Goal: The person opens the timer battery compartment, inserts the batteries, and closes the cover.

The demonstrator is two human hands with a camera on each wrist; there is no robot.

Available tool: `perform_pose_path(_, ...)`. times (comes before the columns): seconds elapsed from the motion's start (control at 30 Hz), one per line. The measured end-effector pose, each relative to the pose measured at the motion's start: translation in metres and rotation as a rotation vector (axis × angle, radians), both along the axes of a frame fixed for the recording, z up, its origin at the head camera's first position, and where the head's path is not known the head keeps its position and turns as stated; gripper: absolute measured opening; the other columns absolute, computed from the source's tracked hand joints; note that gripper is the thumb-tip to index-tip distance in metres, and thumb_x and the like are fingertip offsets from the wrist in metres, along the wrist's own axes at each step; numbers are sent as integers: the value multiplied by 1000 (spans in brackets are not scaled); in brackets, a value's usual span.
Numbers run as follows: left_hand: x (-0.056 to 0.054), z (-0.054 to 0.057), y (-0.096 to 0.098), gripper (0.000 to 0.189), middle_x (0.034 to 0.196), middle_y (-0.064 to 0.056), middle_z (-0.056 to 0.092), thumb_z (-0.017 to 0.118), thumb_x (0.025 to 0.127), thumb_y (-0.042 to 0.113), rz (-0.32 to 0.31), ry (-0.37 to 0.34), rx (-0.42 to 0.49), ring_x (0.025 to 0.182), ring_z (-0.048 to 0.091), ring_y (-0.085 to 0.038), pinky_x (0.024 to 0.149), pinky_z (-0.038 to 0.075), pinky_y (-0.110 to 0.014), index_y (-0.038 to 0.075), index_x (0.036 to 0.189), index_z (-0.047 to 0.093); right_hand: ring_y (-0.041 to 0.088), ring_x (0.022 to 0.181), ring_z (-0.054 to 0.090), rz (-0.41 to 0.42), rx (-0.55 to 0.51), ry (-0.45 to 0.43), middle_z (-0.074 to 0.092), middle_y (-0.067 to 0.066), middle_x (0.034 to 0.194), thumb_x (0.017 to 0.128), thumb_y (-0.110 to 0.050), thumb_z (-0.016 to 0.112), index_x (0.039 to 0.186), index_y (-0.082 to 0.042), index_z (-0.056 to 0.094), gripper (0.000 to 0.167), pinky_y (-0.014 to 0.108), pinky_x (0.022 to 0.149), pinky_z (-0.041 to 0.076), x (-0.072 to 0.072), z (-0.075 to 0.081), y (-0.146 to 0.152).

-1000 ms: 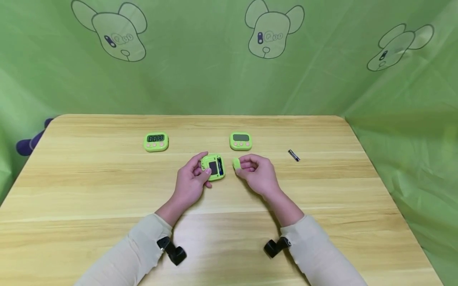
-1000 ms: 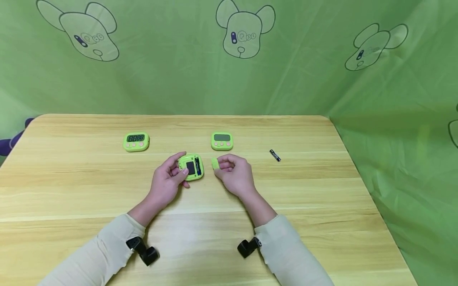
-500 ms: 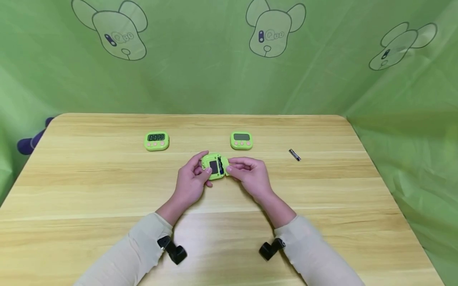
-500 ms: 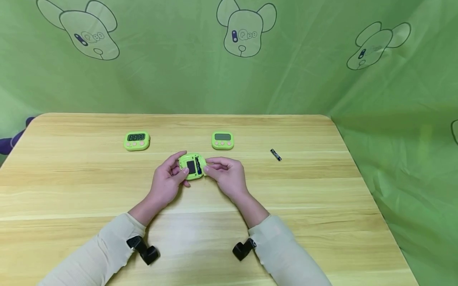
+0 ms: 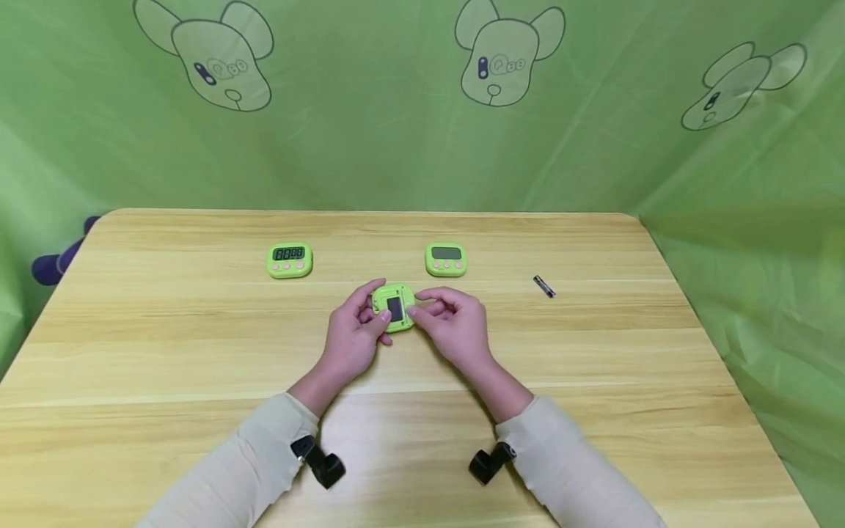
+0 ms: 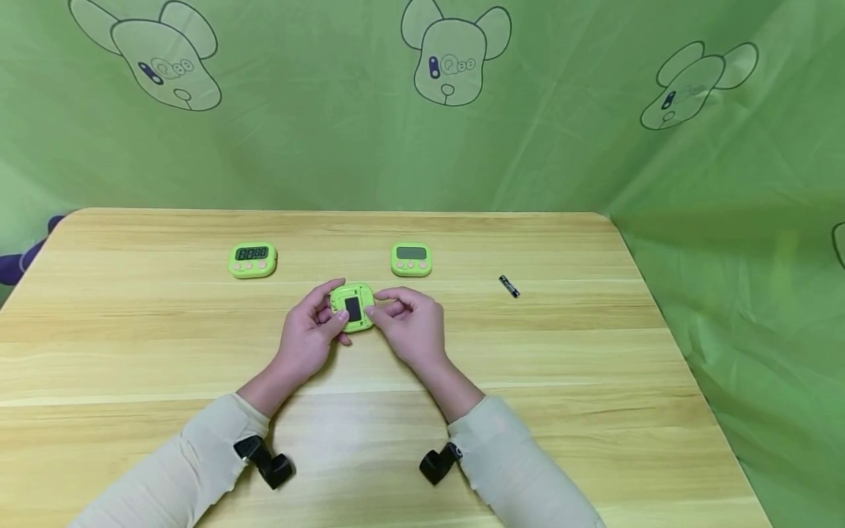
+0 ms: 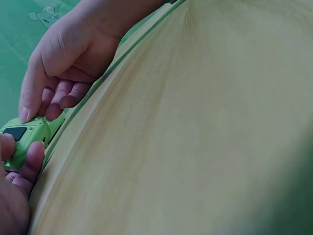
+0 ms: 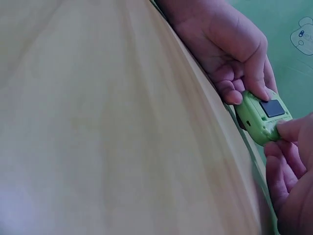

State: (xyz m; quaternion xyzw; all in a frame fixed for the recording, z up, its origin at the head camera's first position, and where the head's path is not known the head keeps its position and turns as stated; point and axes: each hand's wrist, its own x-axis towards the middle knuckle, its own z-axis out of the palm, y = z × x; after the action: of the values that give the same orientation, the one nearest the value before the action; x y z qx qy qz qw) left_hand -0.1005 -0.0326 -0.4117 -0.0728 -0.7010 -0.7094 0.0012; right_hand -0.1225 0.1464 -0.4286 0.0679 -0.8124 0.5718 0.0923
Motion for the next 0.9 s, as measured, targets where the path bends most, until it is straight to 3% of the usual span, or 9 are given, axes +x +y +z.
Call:
perform_pose_path(0.13,-1,-1,0,48,86,-23,56,56,95,-15,0,-7,5,65,59,-50,60,59,-44,-9,141,47,18,70,69,34,3,147,73,5,83,80,-1,84,99,-3,78,20,27,64,59,2,-2,-1)
perform_pose_path(0.2,-4,-11,0,48,88,-24,58,57,95,-13,4,-3,14,64,60,-47,59,59,-42,-7,142,47,23,75,70,48,9,200,74,11,87,81,3,81,99,1,77,19,24,67,58,4,1,-3)
perform_pose_path(0.27,-8,-20,0,48,91,-24,60,58,95,-12,7,0,23,62,60,-44,58,59,-41,-4,142,49,26,81,70,65,-12,197,74,13,92,83,4,79,99,2,77,17,23,70,58,4,1,-3)
perform_pose_path(0.37,-12,-33,-1,49,90,-21,61,59,95,-10,7,10,30,59,61,-37,56,59,-37,-1,142,50,29,86,71,79,-85,43,73,18,95,84,5,78,101,5,76,18,25,75,58,0,2,-1)
perform_pose_path(0.5,-12,-31,-3,49,89,-21,61,58,95,-11,-5,8,24,56,61,-32,55,58,-36,-1,142,50,23,89,71,111,-211,-259,73,17,97,83,3,79,109,3,73,27,32,77,59,-10,4,5)
perform_pose_path(0.63,-10,-29,-4,47,98,-22,66,56,95,-12,-18,1,20,56,61,-31,54,58,-36,0,141,51,21,84,71,163,-281,-473,73,16,95,83,3,79,113,2,71,31,35,75,60,-20,9,8)
perform_pose_path(0.77,-10,-30,-5,46,107,-23,67,56,96,-11,-35,-3,9,57,62,-32,55,59,-36,1,140,52,20,78,71,168,-279,-571,73,13,93,82,3,79,111,1,71,30,31,69,60,-25,12,10)
perform_pose_path(0.9,-10,-32,-4,47,99,-22,67,59,95,-9,-32,3,4,57,63,-35,56,59,-36,2,140,52,18,75,70,134,-266,-555,73,12,91,82,1,80,110,0,71,29,28,66,60,-24,12,8)
